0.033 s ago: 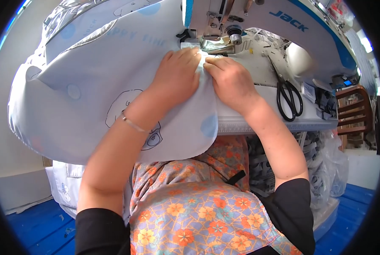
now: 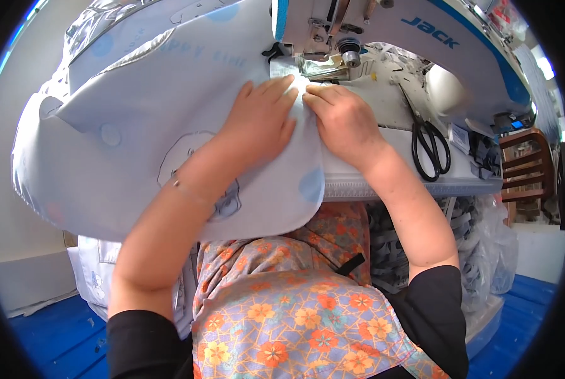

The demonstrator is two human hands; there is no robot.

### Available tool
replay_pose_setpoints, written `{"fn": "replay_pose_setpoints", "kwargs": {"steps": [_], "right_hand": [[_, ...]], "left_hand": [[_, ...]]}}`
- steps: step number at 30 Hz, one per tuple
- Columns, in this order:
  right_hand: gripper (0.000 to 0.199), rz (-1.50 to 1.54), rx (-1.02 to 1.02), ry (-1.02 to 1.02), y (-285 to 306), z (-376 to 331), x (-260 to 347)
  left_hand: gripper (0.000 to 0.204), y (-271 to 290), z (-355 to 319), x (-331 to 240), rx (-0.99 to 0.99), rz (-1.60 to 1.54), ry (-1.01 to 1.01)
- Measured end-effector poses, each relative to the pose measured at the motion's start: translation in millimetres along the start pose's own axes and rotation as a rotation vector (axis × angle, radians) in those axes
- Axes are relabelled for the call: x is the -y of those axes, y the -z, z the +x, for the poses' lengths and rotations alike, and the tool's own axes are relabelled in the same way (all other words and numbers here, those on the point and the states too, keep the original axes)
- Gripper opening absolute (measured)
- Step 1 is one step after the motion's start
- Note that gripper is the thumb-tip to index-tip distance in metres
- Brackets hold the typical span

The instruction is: Using an industrial sewing machine to assemble textile items, including sewing fabric pieces and plastic linings together.

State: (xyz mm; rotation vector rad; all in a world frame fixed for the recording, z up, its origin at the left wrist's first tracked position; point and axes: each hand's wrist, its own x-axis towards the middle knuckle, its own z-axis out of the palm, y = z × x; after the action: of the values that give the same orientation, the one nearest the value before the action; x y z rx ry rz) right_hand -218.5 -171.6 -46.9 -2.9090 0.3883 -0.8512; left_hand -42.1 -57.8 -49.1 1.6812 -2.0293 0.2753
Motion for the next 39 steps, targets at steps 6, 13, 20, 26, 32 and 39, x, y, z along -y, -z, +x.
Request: {"fn": "replay_pose_setpoints", "kwargs": {"steps": [6,13,20,26,32,39], "right_hand": [[0.03,0.013,-0.06,0.016,2,-4,-2],[0.029,0.084,-0.06,0.034,2,-7,1],[0.03,0.072,-0.059,0.031,2,-8,1],[0.029,0.042,-0.061,0.036,2,-5,5],[0.029,0.015,-0.049,-0.016,0,2,17],[0.037,0.005,-0.005,-0.053,-3,3,19]], "left_hand": [[0.089,111,-103,-7,0.511,-0.15,-0.011],[0.077,130,-165,49,0.25,0.088,0.106],[0.057,129,-140,60,0.347,0.283,0.001],[0.051,127,-120,71,0.323,0.354,0.063],[0.049,125,-113,63,0.33,0.422,0.081],[0.05,128,-108,0,0.523,0.533,0.026]]}}
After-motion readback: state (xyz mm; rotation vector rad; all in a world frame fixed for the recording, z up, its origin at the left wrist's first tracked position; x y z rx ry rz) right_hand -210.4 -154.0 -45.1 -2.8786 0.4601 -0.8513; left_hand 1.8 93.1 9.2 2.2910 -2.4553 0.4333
